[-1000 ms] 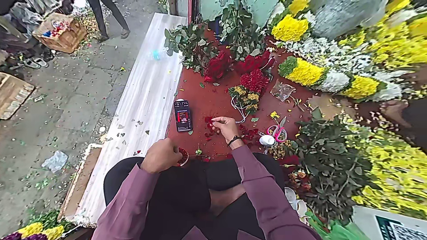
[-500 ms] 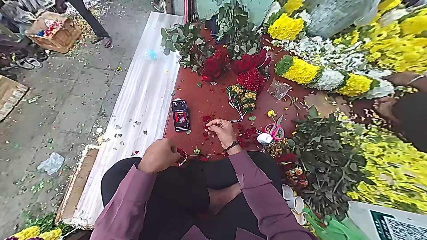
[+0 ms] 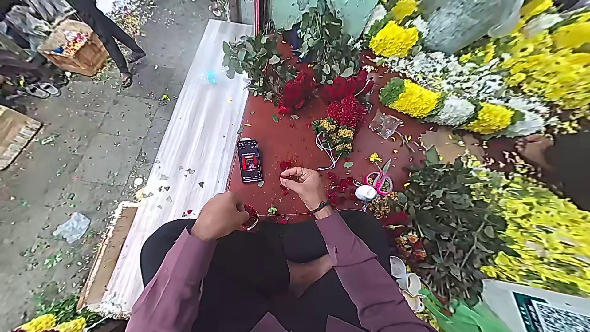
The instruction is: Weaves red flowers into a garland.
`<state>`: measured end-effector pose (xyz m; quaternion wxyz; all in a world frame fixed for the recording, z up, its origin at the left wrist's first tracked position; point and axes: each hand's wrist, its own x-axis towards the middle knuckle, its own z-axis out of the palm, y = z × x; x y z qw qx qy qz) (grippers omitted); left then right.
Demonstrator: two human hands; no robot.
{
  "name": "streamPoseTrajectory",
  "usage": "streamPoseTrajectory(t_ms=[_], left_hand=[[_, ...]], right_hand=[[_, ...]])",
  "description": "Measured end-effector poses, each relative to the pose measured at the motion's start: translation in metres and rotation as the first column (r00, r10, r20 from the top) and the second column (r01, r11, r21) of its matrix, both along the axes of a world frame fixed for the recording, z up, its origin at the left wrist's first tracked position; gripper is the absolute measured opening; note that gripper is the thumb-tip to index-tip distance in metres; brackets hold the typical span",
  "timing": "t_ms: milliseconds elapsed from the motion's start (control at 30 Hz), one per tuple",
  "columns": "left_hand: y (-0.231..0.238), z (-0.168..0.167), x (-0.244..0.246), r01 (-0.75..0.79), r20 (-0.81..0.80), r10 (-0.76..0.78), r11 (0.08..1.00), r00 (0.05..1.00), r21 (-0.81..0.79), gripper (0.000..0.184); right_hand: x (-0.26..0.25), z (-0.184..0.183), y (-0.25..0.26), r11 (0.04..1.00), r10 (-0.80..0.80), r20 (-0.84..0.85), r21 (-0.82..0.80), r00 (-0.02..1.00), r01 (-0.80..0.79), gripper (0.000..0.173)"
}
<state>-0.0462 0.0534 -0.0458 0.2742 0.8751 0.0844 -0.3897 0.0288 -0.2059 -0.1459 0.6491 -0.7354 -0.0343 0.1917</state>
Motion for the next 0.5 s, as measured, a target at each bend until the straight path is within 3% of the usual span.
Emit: streamPoseTrajectory(t_ms=[200, 367, 500], left_hand=[[0.000, 0.000, 0.000, -0.022, 0.030, 0.022, 1.000, 0.999, -0.005, 0.020], [-0.001, -0.003, 0.000, -0.077, 0.057, 0.079, 0.996, 0.995, -0.043, 0.020], [-0.002, -0.005, 0.000, -0.125, 0.033, 0.130, 0.985, 0.991, -0.121, 0.020]], right_hand=[[-0.017, 0.011, 0.008, 0.997, -0.041, 0.064, 0.073, 0.997, 0.036, 0.011], [-0.038, 0.031, 0.015, 0.977, -0.049, -0.029, 0.204, 0.998, 0.054, 0.039], [-0.061, 0.050, 0.027, 0.955, 0.078, -0.154, 0.293, 0.985, -0.030, 0.048]])
